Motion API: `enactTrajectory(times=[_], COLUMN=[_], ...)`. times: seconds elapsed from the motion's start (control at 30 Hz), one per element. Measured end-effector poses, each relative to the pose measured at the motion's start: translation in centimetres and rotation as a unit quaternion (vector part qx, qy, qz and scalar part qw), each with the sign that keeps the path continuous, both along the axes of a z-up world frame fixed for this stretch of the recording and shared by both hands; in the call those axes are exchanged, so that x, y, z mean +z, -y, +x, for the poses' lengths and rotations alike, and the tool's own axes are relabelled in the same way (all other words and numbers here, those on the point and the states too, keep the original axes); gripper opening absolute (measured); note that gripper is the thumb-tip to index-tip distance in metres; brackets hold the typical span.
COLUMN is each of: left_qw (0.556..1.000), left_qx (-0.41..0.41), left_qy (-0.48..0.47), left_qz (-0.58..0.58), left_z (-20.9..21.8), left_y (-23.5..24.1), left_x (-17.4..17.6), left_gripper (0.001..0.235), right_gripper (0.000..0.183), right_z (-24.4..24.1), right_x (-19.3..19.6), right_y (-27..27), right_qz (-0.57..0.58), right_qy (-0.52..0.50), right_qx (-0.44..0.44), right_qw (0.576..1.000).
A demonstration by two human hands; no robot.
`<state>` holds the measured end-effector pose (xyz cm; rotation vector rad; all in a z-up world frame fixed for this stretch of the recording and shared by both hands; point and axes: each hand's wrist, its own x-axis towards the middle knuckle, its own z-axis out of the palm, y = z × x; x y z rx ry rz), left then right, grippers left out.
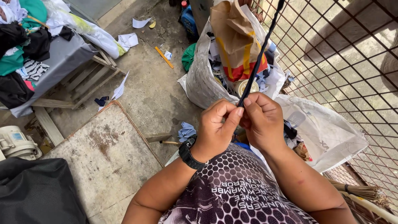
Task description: The person sits on a chair and sews a long black strap using a needle and thread. They pull the thread through the strap repeatedly to stitch it. The person is barefoot and wears a patterned shirt.
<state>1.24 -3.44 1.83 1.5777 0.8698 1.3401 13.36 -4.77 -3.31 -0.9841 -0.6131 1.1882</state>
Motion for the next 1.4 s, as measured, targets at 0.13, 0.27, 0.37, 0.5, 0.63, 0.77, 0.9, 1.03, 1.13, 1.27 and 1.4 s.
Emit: enactTrajectory(times=[0.13, 0.27, 0.37, 0.5, 0.63, 0.77, 0.9, 1.03, 1.13, 1.27, 1.4], left_qw=[1.000, 1.000, 1.000, 1.000, 1.000, 1.000, 0.999, 0.999, 1.000, 1.000, 1.000], left_qx=[0.000, -0.004, 0.003, 0.011, 0.021, 0.011, -0.003, -0.012, -0.009, 0.005, 0.014], left_qy=[-0.003, 0.008, 0.003, -0.002, -0.009, 0.014, 0.022, 0.029, 0.017, 0.006, 0.003], left_qz=[-0.001, -0.020, -0.013, -0.009, 0.002, -0.023, -0.038, -0.038, -0.015, 0.006, 0.024], left_z=[-0.4, -0.8, -0.7, -0.9, -0.7, -0.9, -0.9, -0.4, -0.4, -0.7, -0.7], left_y=[1.5, 2.6, 2.3, 1.9, 1.9, 1.8, 1.0, 0.3, 0.2, 0.7, 1.5], left_x=[-0.2, -0.5, -1.1, -1.2, -1.2, -1.5, -1.6, -1.3, -0.5, 0.0, -0.4], left_gripper=[0.026, 0.025, 0.025, 0.025, 0.024, 0.025, 0.023, 0.023, 0.025, 0.024, 0.024], right_gripper=[0.023, 0.023, 0.021, 0.017, 0.016, 0.018, 0.017, 0.017, 0.019, 0.021, 0.022], right_z=[-0.4, -0.8, -0.4, -0.8, -0.2, -0.1, 0.0, 0.0, -0.1, -0.2, -0.4], right_x=[0.6, 1.0, -1.3, -0.8, -0.9, -0.6, -0.9, -1.1, -1.1, -1.6, -1.0], right_y=[2.0, 3.2, 3.3, 2.6, 0.7, -0.2, -0.3, -0.4, -0.7, -0.4, 0.5], right_qz=[-0.008, -0.016, -0.020, -0.023, -0.002, 0.006, 0.009, 0.010, 0.009, -0.006, -0.003], right_qy=[0.004, -0.007, -0.015, -0.015, 0.005, 0.023, 0.024, 0.029, 0.030, 0.006, -0.006], right_qx=[0.001, 0.013, 0.018, 0.022, 0.003, -0.009, -0.019, -0.024, -0.024, -0.015, -0.019], right_qw=[1.000, 1.000, 1.000, 0.999, 1.000, 1.000, 0.999, 0.999, 0.999, 1.000, 1.000])
